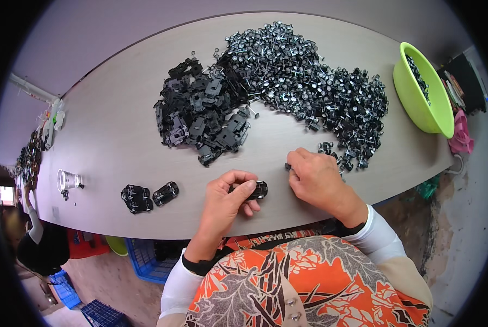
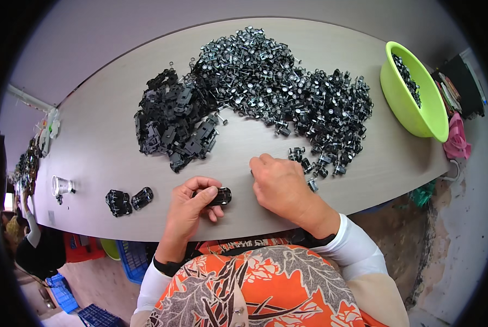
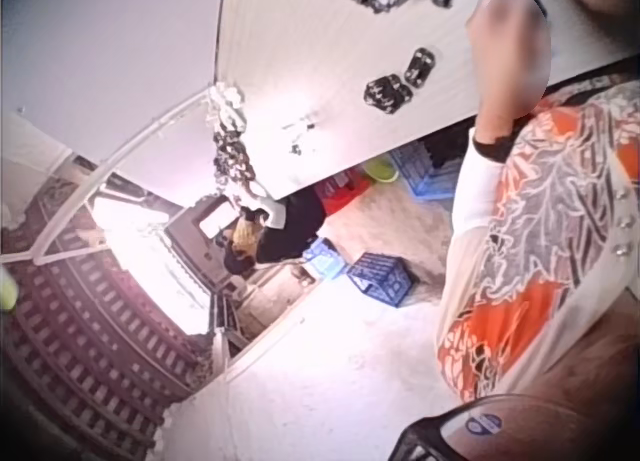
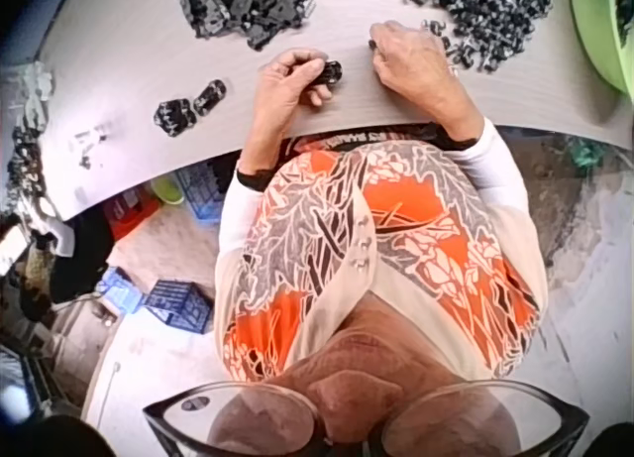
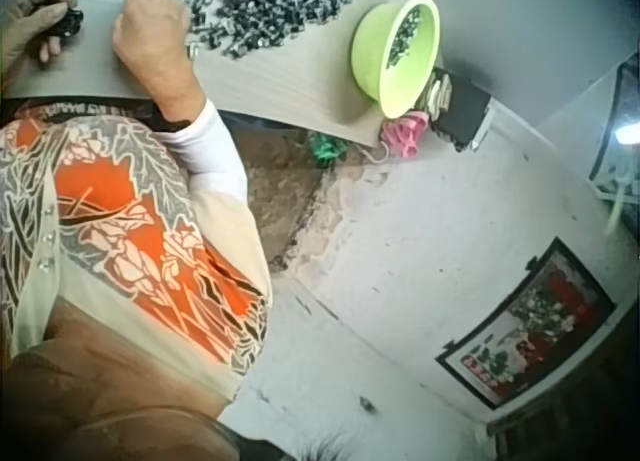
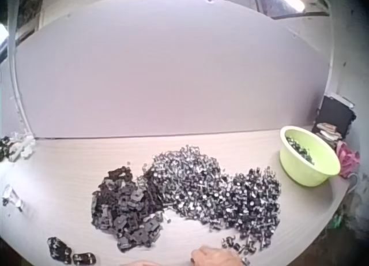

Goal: The person assembles small black plastic components with metal fasteners at a table. They repeatedly pick up a plastic piece, insert a metal fastener, and place the assembled unit on the table. The process is continuous and repetitive throughout the clip.

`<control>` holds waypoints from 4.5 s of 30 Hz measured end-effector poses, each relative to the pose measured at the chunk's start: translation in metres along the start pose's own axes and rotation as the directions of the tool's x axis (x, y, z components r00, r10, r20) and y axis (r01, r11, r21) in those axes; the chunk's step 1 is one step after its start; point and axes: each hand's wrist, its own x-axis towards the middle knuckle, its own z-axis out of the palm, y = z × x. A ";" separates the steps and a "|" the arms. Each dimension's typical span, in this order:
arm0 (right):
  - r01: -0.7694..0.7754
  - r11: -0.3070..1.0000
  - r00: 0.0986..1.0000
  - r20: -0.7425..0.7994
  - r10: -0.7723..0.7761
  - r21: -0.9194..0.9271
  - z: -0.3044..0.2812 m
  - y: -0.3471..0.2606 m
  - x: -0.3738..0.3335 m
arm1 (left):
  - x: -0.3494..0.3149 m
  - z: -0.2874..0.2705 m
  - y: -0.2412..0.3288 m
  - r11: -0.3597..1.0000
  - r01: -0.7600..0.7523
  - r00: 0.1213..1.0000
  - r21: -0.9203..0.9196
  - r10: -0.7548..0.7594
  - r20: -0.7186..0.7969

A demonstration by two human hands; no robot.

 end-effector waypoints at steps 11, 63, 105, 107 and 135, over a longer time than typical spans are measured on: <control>0.034 0.926 0.977 0.183 -0.110 0.375 -0.020 -0.008 0.004 | -0.003 0.000 -0.002 0.994 -0.027 1.000 0.105 0.027 -0.002; 0.440 0.858 0.898 -0.123 -0.422 0.264 0.010 -0.040 -0.002 | -0.012 -0.016 -0.013 0.903 0.132 0.970 -0.409 -0.033 0.241; 0.097 0.989 0.912 -0.390 -0.132 -0.108 -0.010 0.042 0.039 | 0.022 -0.015 0.039 0.063 -0.102 0.734 0.993 0.678 0.033; 0.120 0.987 0.940 -0.308 -0.147 -0.106 -0.008 0.046 0.041 | 0.024 -0.018 0.036 0.072 -0.087 0.744 0.994 0.668 0.017; 0.339 0.940 0.935 -0.114 -0.334 0.027 0.017 0.024 0.085 | 0.027 -0.029 0.029 0.532 -0.331 0.731 0.779 0.667 -0.145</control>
